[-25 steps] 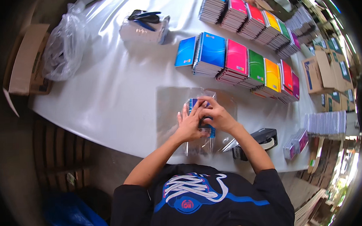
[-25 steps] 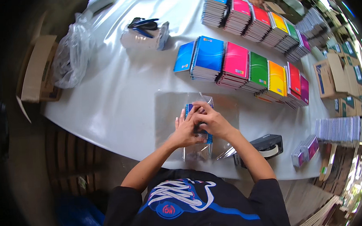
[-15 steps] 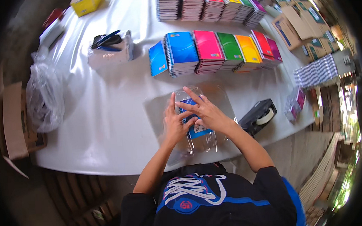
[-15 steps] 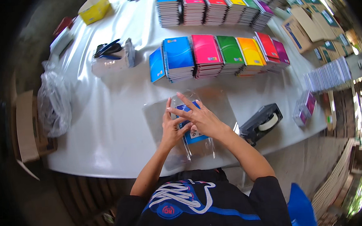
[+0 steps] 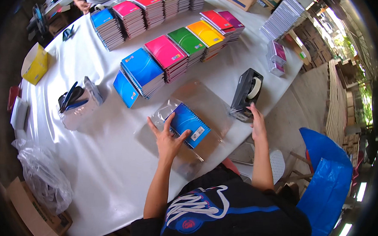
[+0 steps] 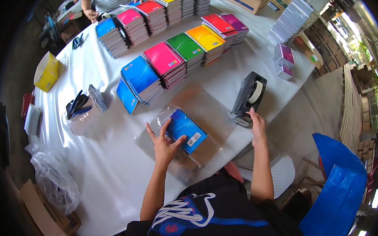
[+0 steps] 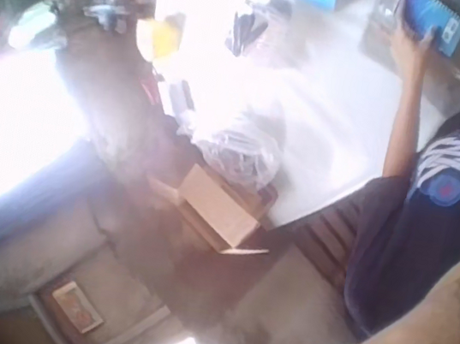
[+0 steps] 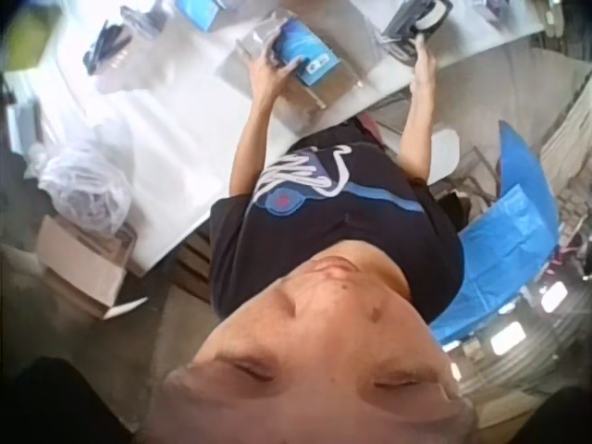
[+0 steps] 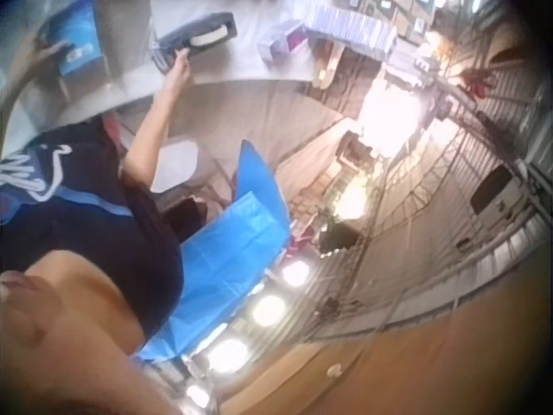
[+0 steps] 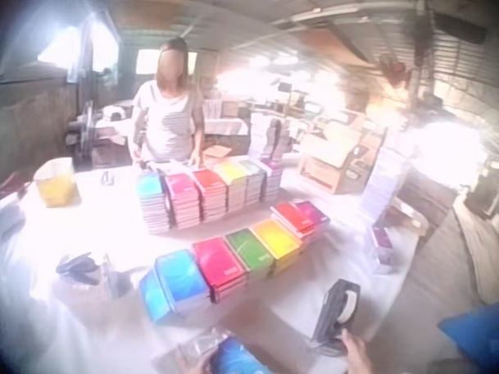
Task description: The person sorts colorful spiral notebooks into stacks by color and places the stacks into clear plastic bags, sealing them with adhesive tape.
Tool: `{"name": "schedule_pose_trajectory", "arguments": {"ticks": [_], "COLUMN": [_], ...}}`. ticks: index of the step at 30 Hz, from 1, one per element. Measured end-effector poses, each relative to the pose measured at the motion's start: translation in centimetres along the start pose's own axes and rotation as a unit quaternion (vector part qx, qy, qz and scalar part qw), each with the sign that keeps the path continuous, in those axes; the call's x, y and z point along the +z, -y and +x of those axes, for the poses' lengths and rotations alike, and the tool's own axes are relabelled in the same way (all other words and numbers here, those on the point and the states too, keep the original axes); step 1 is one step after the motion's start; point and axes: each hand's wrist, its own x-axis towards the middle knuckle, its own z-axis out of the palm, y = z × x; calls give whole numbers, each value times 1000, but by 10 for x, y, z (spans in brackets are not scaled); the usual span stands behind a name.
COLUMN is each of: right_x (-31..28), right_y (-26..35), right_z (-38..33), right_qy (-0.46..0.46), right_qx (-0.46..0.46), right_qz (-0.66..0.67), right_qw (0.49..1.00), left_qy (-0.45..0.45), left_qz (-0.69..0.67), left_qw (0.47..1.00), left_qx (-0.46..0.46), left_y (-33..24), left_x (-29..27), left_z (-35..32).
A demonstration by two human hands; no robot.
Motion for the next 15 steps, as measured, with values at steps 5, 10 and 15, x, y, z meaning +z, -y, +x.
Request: {"name": "schedule_pose_trajectory", "arguments": {"ticks": [5,10,15], "right_x": [1,-2,4], "right_y": [0,-13,-5], "right_z": [7,-19,-61], "right_qy": [53,65,-201], "right_qx": [66,-41,-337], "right_qz": [194,108,-415], "right_qw": [977,991,821], "left_qy": [29,4,1], "left_qz": [-8,11,35], "left_qw": [999,1000,999], "left_qx": [-22,-5,1], "left_y": [-6,-2,6], "left_x": [-4,-3,2], "left_z": [1,0,0]}}
